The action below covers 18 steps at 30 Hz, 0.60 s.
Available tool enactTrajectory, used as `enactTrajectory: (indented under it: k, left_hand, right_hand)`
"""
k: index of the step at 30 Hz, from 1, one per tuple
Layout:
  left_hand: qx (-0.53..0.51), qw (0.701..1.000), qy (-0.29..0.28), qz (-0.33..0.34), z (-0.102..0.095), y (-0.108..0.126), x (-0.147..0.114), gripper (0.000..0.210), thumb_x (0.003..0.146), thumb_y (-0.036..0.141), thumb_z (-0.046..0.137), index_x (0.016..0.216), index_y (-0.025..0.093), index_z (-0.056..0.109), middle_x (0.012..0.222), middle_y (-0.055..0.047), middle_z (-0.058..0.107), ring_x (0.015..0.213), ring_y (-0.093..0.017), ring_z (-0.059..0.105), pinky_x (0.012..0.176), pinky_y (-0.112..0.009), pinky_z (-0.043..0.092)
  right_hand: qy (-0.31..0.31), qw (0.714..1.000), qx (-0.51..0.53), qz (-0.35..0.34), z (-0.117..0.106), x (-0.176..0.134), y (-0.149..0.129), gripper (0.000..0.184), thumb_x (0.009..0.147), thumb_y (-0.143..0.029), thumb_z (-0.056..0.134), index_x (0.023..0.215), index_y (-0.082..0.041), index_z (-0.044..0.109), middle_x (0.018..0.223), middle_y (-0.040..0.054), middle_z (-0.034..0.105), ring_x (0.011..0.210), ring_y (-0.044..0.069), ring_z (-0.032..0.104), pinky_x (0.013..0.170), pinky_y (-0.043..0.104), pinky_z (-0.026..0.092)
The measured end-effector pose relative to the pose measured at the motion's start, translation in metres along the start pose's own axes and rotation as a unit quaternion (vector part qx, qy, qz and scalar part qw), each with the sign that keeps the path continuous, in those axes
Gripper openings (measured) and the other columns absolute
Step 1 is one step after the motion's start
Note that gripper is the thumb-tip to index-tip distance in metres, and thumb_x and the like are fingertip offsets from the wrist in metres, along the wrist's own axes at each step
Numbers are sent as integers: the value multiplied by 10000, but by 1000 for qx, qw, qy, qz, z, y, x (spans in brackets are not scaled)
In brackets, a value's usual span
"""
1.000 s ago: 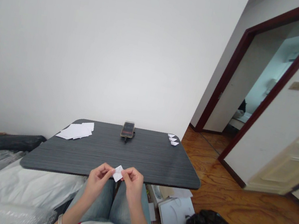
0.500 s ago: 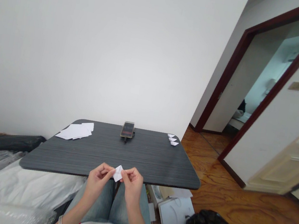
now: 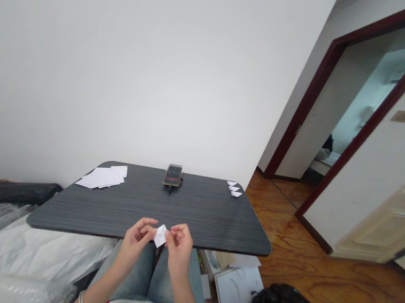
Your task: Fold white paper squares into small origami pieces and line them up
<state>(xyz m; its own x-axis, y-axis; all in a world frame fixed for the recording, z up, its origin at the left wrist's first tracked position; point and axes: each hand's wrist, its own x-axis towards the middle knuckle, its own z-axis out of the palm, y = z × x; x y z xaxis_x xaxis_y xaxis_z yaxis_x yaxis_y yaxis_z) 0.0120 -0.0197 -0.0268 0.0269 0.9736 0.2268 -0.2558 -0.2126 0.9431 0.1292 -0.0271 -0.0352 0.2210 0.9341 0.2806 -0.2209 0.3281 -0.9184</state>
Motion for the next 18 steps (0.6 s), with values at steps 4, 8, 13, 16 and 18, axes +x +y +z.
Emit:
enactTrajectory:
  k: [4, 8, 13, 16, 18]
  left_hand:
    - [-13, 999, -11, -41, -1, 0, 2, 257, 665, 318, 653, 838, 140, 591, 563, 19, 590, 555, -123, 540, 573, -223, 402]
    - [14, 996, -58, -65, -3, 3, 3, 213, 657, 326, 662, 693, 120, 625, 591, -11, 618, 560, -124, 530, 563, -220, 382]
    - [31, 996, -65, -53, -3, 7, 2, 217, 663, 321, 660, 614, 117, 609, 551, -2, 597, 537, -113, 504, 549, -211, 365]
    - [40, 997, -50, -41, -3, 8, 1, 223, 657, 324, 664, 598, 120, 598, 543, 3, 590, 529, -113, 501, 541, -210, 365]
    - [46, 997, -43, -35, -2, 9, 1, 232, 652, 329, 666, 583, 121, 591, 536, 3, 591, 524, -114, 504, 539, -211, 368]
  right_hand:
    - [0, 999, -44, -20, 0, -2, -3, 177, 728, -241, 610, 691, -184, 447, 555, -55, 483, 498, 92, 459, 476, 193, 361]
    - [-14, 998, -50, -25, 1, -4, -6, 193, 731, -237, 610, 671, -187, 434, 567, -48, 490, 520, 101, 467, 489, 200, 374]
    - [-16, 999, -46, -12, 1, -4, -3, 168, 719, -247, 621, 733, -185, 466, 592, -36, 525, 543, 112, 507, 496, 203, 399]
    - [-34, 998, -44, 11, 1, -2, 0, 162, 728, -284, 607, 793, -170, 511, 621, -8, 569, 559, 127, 536, 488, 210, 413]
    - [-53, 996, -65, 24, 0, -2, 0, 163, 743, -311, 586, 749, -153, 543, 598, 5, 576, 537, 126, 534, 473, 210, 408]
